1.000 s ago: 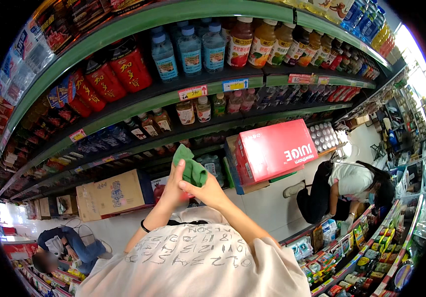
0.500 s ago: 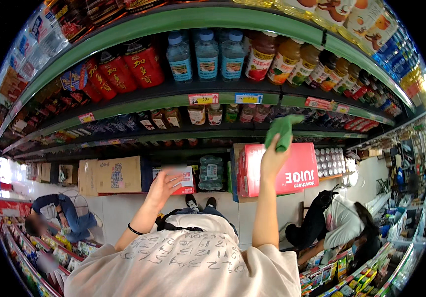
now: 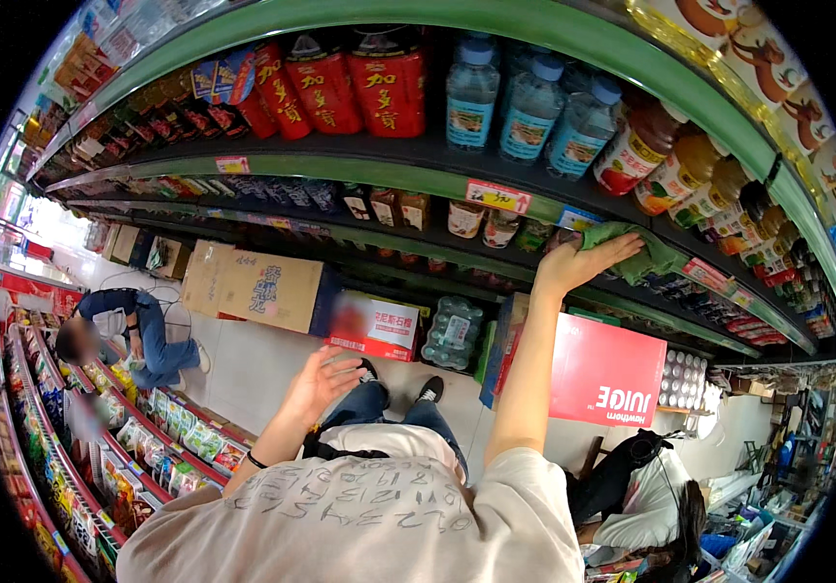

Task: The person wipes the front edge of a store shelf with a green cloth. They then pick up various beverage cans and bottles from the shelf, wipe them individually with the cloth, and place them back. The person also wipes a red cardboard box on the shelf.

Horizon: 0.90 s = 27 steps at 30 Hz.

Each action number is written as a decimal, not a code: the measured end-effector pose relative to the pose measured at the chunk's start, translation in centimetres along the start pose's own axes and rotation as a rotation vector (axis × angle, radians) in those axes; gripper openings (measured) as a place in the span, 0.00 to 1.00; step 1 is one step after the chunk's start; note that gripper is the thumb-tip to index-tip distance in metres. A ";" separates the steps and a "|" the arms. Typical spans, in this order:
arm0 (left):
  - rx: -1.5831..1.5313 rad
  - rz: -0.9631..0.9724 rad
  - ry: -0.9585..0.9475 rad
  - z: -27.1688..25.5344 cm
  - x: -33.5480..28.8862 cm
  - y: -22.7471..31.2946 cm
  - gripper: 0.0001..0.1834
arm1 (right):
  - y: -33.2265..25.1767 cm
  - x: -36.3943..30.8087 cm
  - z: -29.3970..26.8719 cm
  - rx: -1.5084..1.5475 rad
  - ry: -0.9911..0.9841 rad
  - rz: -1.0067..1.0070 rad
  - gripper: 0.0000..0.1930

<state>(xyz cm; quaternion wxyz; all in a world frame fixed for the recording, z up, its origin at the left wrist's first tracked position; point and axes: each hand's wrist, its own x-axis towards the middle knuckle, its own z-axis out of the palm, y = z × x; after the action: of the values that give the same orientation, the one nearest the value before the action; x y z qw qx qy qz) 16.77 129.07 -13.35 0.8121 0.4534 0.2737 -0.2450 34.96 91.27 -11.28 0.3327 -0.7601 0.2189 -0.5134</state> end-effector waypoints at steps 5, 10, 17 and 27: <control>-0.001 0.009 -0.039 -2.3 1.0 2.4 0.31 | -3.9 -3.2 2.6 -0.009 -0.014 0.018 0.45; 0.021 -0.022 -0.098 -5.1 1.9 6.6 0.30 | -9.0 -7.2 5.9 0.038 -0.029 -0.012 0.46; 0.038 0.005 -0.108 -11.8 4.7 13.6 0.28 | -18.5 -15.0 11.8 0.082 -0.123 -0.018 0.46; 0.061 0.033 -0.153 -19.6 7.5 21.0 0.28 | -29.0 -24.9 19.2 0.143 -0.240 -0.106 0.46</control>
<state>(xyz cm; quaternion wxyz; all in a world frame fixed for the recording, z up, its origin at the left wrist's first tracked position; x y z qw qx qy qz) 31.45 154.80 -14.32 0.8203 0.4623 0.1958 -0.2738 43.11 133.22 -10.72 0.3821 -0.8008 0.1000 -0.4502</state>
